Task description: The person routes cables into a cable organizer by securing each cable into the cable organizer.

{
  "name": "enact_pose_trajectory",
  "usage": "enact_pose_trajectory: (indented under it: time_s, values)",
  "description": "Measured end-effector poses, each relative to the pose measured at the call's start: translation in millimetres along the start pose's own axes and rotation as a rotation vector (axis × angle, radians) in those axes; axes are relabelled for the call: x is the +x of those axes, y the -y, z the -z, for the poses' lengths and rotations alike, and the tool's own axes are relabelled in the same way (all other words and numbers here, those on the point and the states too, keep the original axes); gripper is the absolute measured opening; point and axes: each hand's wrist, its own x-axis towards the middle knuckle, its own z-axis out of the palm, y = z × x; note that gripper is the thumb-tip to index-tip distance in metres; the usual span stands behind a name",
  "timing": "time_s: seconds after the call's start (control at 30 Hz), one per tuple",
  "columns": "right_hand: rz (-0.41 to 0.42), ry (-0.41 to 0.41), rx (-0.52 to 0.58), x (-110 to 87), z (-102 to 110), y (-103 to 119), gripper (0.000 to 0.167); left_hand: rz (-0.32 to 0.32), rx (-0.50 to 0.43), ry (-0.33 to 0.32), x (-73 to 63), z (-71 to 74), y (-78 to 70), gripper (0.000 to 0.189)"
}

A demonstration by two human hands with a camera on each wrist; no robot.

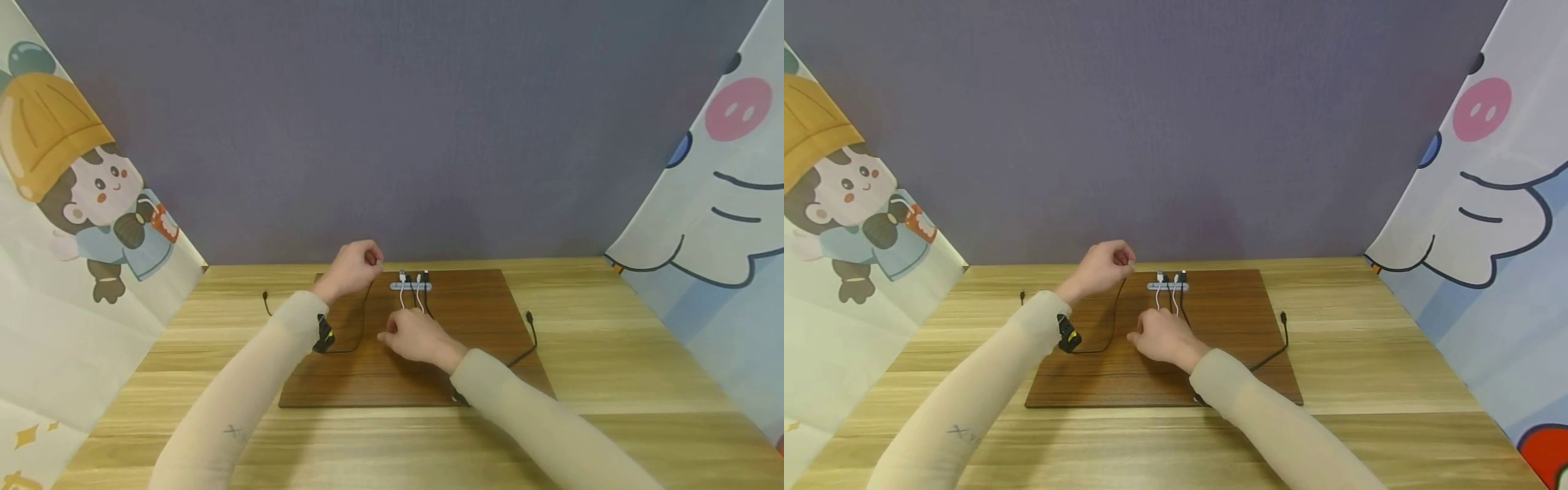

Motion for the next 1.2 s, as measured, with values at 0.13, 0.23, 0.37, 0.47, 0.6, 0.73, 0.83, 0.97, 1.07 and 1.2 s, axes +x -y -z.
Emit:
enact_pose_trajectory:
  time_s: [0.13, 0.23, 0.37, 0.47, 0.6, 0.73, 0.83, 0.97, 1.07, 1.2]
  values:
    - [-0.007, 0.006, 0.047, 1.6, 0, 1, 0.026, -0.005, -0.024, -0.002, 3.6, -4.5, -4.7, 0.014]
    - [-0.009, 0.001, 0.075, 3.2, 0, 1, 0.026, -0.004, -0.044, -0.005, 5.7, -6.6, -8.1, 0.014]
    - [-0.016, -0.009, 0.093, 5.4, 0, -1, 0.024, -0.001, -0.076, -0.011, 7.8, -8.8, -11.6, 0.012]
    - [-0.015, -0.019, 0.104, 6.9, -1, -2, 0.022, 0.004, -0.107, -0.010, 9.0, -10.1, -13.6, 0.012]
    - [-0.006, -0.036, 0.130, 8.0, -1, -4, 0.023, 0.019, -0.163, -0.004, 10.1, -11.2, -15.7, 0.011]
    - [-0.019, -0.034, 0.176, 8.6, 0, -5, 0.024, 0.034, -0.207, 0.003, 11.4, -11.7, -16.6, 0.011]
    - [-0.049, -0.022, 0.206, 9.3, 1, -5, 0.025, 0.040, -0.230, 0.006, 13.4, -12.1, -16.4, 0.014]
    - [-0.081, -0.024, 0.208, 10.3, 1, -5, 0.025, 0.045, -0.260, 0.007, 16.5, -12.7, -16.5, 0.019]
    - [-0.087, -0.038, 0.185, 11.3, 2, -6, 0.028, 0.051, -0.275, 0.006, 18.5, -13.1, -16.3, 0.020]
    - [-0.107, -0.053, 0.144, 12.9, 2, -7, 0.036, 0.057, -0.273, -0.008, 22.0, -14.0, -14.8, 0.018]
